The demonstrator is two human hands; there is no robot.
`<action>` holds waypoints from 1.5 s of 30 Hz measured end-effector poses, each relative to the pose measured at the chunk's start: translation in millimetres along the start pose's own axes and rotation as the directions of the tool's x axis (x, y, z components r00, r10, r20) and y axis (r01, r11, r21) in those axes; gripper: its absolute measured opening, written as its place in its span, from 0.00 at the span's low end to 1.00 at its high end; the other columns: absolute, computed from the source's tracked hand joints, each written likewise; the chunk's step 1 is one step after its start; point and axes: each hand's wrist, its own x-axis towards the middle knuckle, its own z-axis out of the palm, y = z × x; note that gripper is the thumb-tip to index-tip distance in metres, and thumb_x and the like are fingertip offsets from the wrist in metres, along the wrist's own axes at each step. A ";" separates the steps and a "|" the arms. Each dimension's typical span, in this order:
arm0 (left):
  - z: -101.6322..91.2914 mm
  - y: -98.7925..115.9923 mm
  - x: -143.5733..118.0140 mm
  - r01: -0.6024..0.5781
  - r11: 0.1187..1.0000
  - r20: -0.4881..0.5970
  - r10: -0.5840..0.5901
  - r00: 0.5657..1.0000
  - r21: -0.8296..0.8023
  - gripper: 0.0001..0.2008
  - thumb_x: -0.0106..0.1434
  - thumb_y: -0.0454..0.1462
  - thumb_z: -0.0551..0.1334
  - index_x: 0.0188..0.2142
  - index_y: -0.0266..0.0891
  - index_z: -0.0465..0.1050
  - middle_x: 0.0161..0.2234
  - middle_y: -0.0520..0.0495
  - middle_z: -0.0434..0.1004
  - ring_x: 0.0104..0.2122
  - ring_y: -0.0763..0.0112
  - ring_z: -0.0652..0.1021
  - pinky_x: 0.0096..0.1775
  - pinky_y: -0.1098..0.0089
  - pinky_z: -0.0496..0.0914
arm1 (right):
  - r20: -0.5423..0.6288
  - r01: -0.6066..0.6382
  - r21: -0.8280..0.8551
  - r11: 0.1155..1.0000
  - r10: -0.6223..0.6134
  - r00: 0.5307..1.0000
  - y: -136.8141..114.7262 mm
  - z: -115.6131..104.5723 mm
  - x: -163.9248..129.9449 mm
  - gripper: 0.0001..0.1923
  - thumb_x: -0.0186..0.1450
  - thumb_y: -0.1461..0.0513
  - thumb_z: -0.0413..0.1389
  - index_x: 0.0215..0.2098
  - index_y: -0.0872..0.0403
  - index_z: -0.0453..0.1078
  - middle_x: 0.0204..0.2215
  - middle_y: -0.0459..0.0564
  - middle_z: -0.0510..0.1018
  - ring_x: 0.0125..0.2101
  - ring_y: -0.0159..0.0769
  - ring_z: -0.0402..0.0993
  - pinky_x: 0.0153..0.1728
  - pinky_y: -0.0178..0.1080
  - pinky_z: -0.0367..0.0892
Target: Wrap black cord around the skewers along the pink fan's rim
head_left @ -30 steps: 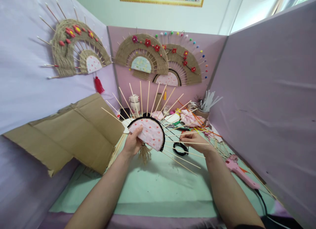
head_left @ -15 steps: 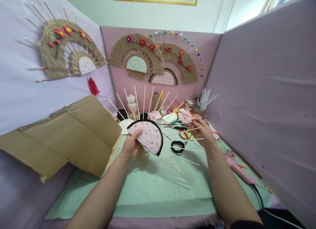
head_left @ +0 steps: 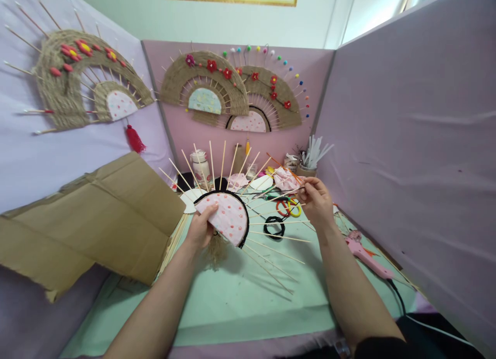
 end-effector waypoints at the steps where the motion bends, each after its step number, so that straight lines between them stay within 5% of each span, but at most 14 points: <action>1: -0.6 -0.2 0.3 0.005 1.000 0.003 -0.005 1.000 0.001 0.13 0.45 0.34 0.68 0.31 0.34 0.71 0.27 0.47 0.77 0.25 0.70 0.76 0.30 0.71 0.71 | 0.000 0.003 0.007 1.000 -0.003 1.000 -0.7 0.4 -0.5 0.10 0.55 0.58 0.57 0.34 0.48 0.63 0.23 0.42 0.63 0.21 0.27 0.59 0.22 0.33 0.58; 18: -1.9 -0.6 1.8 -0.012 1.000 -0.003 0.012 1.000 0.002 0.12 0.45 0.35 0.68 0.31 0.34 0.71 0.25 0.50 0.76 0.23 0.74 0.75 0.29 0.73 0.70 | -0.012 0.019 0.051 0.999 -0.018 1.000 -1.1 0.1 0.6 0.09 0.53 0.59 0.59 0.31 0.49 0.63 0.22 0.41 0.63 0.22 0.27 0.60 0.21 0.32 0.57; 30: -2.3 1.4 3.7 -0.065 0.993 -0.022 0.063 0.998 -0.099 0.12 0.47 0.34 0.67 0.33 0.35 0.72 0.29 0.49 0.78 0.27 0.72 0.76 0.32 0.73 0.71 | 0.079 -0.122 -0.043 0.992 0.125 0.989 10.9 -2.6 0.2 0.10 0.51 0.58 0.61 0.30 0.52 0.68 0.18 0.40 0.62 0.16 0.23 0.52 0.18 0.31 0.49; 40: -4.1 4.2 5.2 -0.056 0.968 0.034 0.066 0.997 -0.245 0.11 0.52 0.32 0.64 0.37 0.34 0.72 0.32 0.48 0.79 0.30 0.71 0.78 0.38 0.71 0.72 | 0.266 -0.239 -0.367 0.899 0.347 0.899 22.4 12.2 -13.9 0.13 0.50 0.55 0.61 0.27 0.57 0.71 0.16 0.41 0.64 0.17 0.24 0.55 0.19 0.32 0.50; 45: -4.4 6.1 6.9 -0.045 0.950 0.008 0.050 0.999 -0.309 0.10 0.53 0.31 0.63 0.37 0.34 0.71 0.32 0.48 0.79 0.31 0.71 0.78 0.38 0.71 0.72 | 0.442 -0.228 -0.460 0.858 0.444 0.779 16.2 35.2 -31.6 0.14 0.51 0.54 0.60 0.23 0.58 0.70 0.20 0.45 0.67 0.22 0.26 0.59 0.22 0.32 0.53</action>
